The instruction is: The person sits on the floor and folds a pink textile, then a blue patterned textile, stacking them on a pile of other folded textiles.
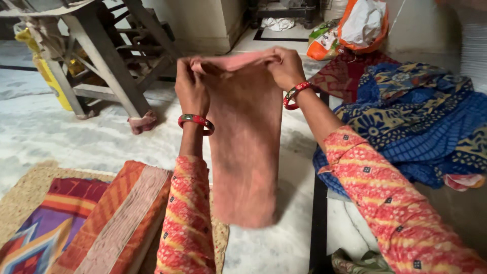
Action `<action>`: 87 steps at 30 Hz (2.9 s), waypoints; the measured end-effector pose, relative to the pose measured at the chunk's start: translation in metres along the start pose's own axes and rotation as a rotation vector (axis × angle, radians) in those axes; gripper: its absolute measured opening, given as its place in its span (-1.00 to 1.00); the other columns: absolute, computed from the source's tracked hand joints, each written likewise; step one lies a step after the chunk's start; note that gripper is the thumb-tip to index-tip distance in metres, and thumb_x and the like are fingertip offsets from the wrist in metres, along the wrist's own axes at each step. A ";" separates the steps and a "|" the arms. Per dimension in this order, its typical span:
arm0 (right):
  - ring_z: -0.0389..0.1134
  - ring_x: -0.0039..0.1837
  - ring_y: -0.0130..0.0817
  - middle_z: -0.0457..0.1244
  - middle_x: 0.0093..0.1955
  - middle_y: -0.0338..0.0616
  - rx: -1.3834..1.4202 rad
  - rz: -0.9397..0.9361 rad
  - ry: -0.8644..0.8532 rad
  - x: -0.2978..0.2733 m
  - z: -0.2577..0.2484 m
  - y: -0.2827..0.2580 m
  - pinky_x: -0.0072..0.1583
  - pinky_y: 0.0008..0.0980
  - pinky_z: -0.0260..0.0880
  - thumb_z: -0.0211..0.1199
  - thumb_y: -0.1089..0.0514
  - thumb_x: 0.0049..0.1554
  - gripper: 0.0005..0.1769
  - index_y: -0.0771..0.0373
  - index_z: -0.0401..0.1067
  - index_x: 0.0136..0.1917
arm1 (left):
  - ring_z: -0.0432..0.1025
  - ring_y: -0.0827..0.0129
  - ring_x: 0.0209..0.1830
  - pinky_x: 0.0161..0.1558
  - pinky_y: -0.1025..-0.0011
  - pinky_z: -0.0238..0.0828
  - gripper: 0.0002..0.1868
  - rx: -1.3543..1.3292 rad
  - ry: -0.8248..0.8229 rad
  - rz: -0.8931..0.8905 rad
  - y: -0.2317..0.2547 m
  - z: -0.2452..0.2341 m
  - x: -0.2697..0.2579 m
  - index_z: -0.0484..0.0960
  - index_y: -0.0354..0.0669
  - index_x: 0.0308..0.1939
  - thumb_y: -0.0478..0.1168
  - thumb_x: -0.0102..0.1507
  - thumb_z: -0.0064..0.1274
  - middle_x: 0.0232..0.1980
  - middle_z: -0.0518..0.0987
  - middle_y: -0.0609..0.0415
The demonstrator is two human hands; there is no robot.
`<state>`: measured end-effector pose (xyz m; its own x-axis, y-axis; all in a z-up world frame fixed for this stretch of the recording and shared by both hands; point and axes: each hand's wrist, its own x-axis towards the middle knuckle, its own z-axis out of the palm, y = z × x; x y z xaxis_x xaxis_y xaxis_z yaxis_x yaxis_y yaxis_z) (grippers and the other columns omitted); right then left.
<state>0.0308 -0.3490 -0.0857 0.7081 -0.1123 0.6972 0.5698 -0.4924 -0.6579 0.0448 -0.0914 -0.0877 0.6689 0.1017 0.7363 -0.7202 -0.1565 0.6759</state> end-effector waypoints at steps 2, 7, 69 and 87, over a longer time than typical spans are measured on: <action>0.36 -0.05 -0.64 0.41 -0.13 -0.28 0.048 -0.074 0.115 0.012 -0.004 -0.003 0.03 -0.55 0.38 0.10 0.50 0.03 -0.71 0.38 0.51 0.00 | 0.51 0.25 0.15 0.30 0.41 0.37 -0.89 -0.268 -0.004 0.152 0.006 0.010 0.016 0.45 -0.34 0.02 -0.34 0.52 -0.15 0.08 0.63 -0.10; 0.28 -0.10 -0.65 0.38 -0.19 -0.30 0.039 -0.184 0.194 0.025 -0.017 -0.033 -0.03 -0.56 0.32 0.18 0.47 0.10 -0.77 0.36 0.53 0.02 | 0.49 0.39 0.15 0.29 0.42 0.42 -0.83 -0.462 -0.010 0.128 0.017 0.003 0.036 0.48 -0.30 0.04 -0.23 0.52 -0.07 0.11 0.63 0.02; 0.11 0.49 0.00 0.06 0.50 0.11 -0.795 0.162 -1.466 -0.337 0.014 0.086 0.43 -0.19 0.19 0.38 0.13 -0.13 -0.13 0.34 0.18 0.41 | -0.08 0.01 0.59 0.39 -0.09 -0.01 0.03 1.053 -1.670 0.104 -0.153 -0.009 -0.357 -0.07 -0.31 0.52 -0.15 0.10 0.17 0.59 -0.08 -0.20; -0.07 0.62 -0.03 -0.07 0.62 0.14 -0.839 -0.306 -1.317 -0.351 0.001 0.192 0.52 -0.11 -0.06 0.02 0.29 0.09 -0.27 0.35 0.04 0.53 | 0.07 -0.01 0.54 0.46 -0.11 -0.12 -0.35 1.005 -1.382 0.365 -0.235 -0.009 -0.370 0.03 -0.16 0.57 -0.16 0.38 -0.29 0.61 0.10 -0.11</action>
<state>-0.1078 -0.4033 -0.4577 0.7189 0.6494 -0.2477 0.6859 -0.7205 0.1020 -0.0354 -0.0835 -0.5183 0.5492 -0.8304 -0.0940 -0.8298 -0.5286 -0.1789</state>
